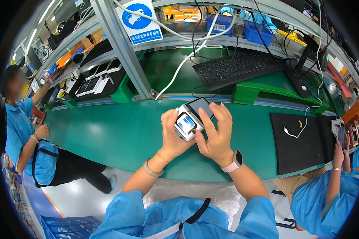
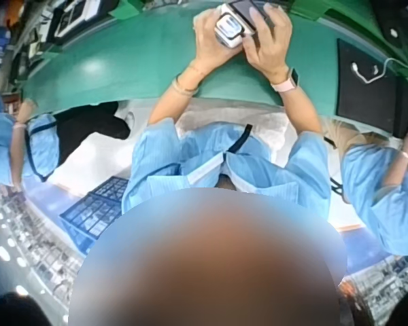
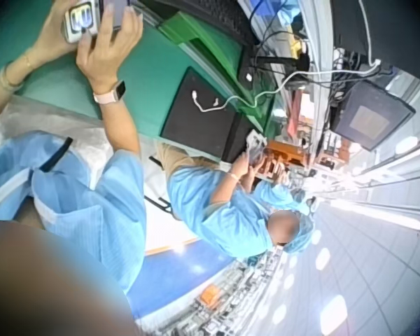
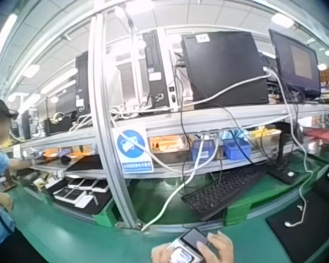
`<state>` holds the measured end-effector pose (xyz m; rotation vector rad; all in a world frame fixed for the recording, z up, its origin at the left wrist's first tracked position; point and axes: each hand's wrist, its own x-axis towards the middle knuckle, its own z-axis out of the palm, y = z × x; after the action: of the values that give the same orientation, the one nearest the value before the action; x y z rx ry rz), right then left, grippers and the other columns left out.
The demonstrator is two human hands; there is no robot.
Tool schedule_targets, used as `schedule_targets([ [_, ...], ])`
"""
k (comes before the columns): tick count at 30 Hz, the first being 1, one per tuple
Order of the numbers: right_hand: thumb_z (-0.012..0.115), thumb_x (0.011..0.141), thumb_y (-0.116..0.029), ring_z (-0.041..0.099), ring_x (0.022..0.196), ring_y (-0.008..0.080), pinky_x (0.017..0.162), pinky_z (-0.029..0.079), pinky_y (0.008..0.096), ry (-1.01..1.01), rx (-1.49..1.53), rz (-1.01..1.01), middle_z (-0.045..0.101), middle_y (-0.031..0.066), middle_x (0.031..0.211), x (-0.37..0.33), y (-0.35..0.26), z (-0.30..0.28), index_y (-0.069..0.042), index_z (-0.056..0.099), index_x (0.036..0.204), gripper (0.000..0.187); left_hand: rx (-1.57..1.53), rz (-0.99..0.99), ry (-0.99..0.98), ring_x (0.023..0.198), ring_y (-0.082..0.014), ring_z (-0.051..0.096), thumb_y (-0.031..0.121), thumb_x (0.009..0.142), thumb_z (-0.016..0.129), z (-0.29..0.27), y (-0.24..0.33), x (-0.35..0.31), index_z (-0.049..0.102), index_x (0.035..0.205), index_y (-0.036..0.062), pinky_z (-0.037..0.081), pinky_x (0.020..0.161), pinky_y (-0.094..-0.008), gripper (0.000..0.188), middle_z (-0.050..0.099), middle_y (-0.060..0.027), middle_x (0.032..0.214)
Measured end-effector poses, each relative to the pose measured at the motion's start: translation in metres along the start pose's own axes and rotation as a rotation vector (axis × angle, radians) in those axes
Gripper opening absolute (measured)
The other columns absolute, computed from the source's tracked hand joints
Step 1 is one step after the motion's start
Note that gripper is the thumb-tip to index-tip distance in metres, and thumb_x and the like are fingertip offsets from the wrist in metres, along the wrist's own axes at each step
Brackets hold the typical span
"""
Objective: Scan and inspect electronic handheld devices at a factory workstation before placing them on a production line.
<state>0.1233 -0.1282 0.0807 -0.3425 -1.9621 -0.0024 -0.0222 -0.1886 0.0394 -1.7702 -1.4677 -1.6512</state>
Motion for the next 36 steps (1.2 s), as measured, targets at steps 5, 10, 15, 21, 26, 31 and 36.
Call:
schedule_targets([
  [5, 0.065, 0.078, -0.021, 0.049, 0.112, 0.0399, 0.099, 0.038, 0.0543, -0.008, 0.068, 0.011, 0.048, 0.0221, 0.124, -0.007, 0.003, 0.006, 0.001, 0.055, 0.121, 0.050, 0.039, 0.031, -0.024, 0.107, -0.0335, 0.045, 0.016, 0.056, 0.088, -0.003, 0.002, 0.003, 0.028, 0.136, 0.0100, 0.042, 0.089, -0.0447, 0.100, 0.042, -0.0175, 0.122],
  [10, 0.067, 0.073, -0.019, 0.049, 0.112, 0.0412, 0.099, 0.038, 0.0543, -0.032, 0.132, 0.011, 0.048, 0.0232, 0.124, -0.010, 0.003, 0.010, 0.001, 0.053, 0.121, 0.054, 0.033, 0.032, -0.023, 0.107, -0.0339, 0.045, 0.016, 0.054, 0.089, -0.004, 0.002, 0.003, 0.029, 0.136, 0.0099, 0.042, 0.089, -0.0447, 0.101, 0.043, -0.0173, 0.122],
  [15, 0.068, 0.071, -0.018, 0.048, 0.112, 0.0412, 0.099, 0.038, 0.0541, -0.050, 0.138, 0.001, 0.048, 0.0234, 0.123, -0.011, 0.001, 0.011, 0.001, 0.053, 0.121, 0.055, 0.028, 0.033, -0.022, 0.108, -0.0341, 0.045, 0.017, 0.054, 0.090, -0.005, 0.001, 0.002, 0.030, 0.136, 0.0100, 0.042, 0.089, -0.0445, 0.102, 0.043, -0.0174, 0.122],
  [21, 0.068, 0.071, -0.017, 0.048, 0.112, 0.0417, 0.099, 0.038, 0.0536, -0.063, 0.130, 0.010, 0.048, 0.0228, 0.123, -0.010, 0.002, 0.011, 0.001, 0.053, 0.120, 0.055, 0.023, 0.037, -0.013, 0.108, -0.0340, 0.045, 0.016, 0.054, 0.090, -0.004, -0.001, 0.004, 0.029, 0.137, 0.0104, 0.042, 0.089, -0.0443, 0.103, 0.043, -0.0173, 0.122],
  [26, 0.069, 0.070, -0.018, 0.048, 0.112, 0.0422, 0.098, 0.038, 0.0527, -0.076, 0.128, 0.014, 0.048, 0.0222, 0.124, -0.012, 0.003, 0.014, 0.001, 0.053, 0.121, 0.056, 0.019, 0.030, -0.016, 0.109, -0.0339, 0.045, 0.016, 0.054, 0.089, -0.003, -0.003, 0.003, 0.029, 0.137, 0.0105, 0.041, 0.089, -0.0442, 0.103, 0.042, -0.0172, 0.122],
  [31, 0.069, 0.070, -0.018, 0.048, 0.113, 0.0423, 0.098, 0.038, 0.0522, -0.085, 0.130, 0.016, 0.047, 0.0221, 0.124, -0.012, 0.001, 0.011, 0.001, 0.053, 0.121, 0.056, -0.018, 0.024, 0.001, 0.109, -0.0357, 0.044, 0.016, 0.053, 0.089, -0.002, -0.003, 0.002, 0.034, 0.134, 0.0109, 0.040, 0.090, -0.0462, 0.098, 0.043, -0.0170, 0.122],
  [36, 0.069, 0.069, -0.018, 0.048, 0.113, 0.0413, 0.099, 0.038, 0.0524, -0.095, 0.127, 0.023, 0.048, 0.0217, 0.123, -0.013, 0.000, 0.011, 0.000, 0.054, 0.120, 0.056, -0.041, -0.007, 0.008, 0.109, -0.0367, 0.044, 0.017, 0.053, 0.088, -0.001, -0.001, 0.000, 0.037, 0.132, 0.0122, 0.039, 0.089, -0.0471, 0.094, 0.044, -0.0165, 0.122],
])
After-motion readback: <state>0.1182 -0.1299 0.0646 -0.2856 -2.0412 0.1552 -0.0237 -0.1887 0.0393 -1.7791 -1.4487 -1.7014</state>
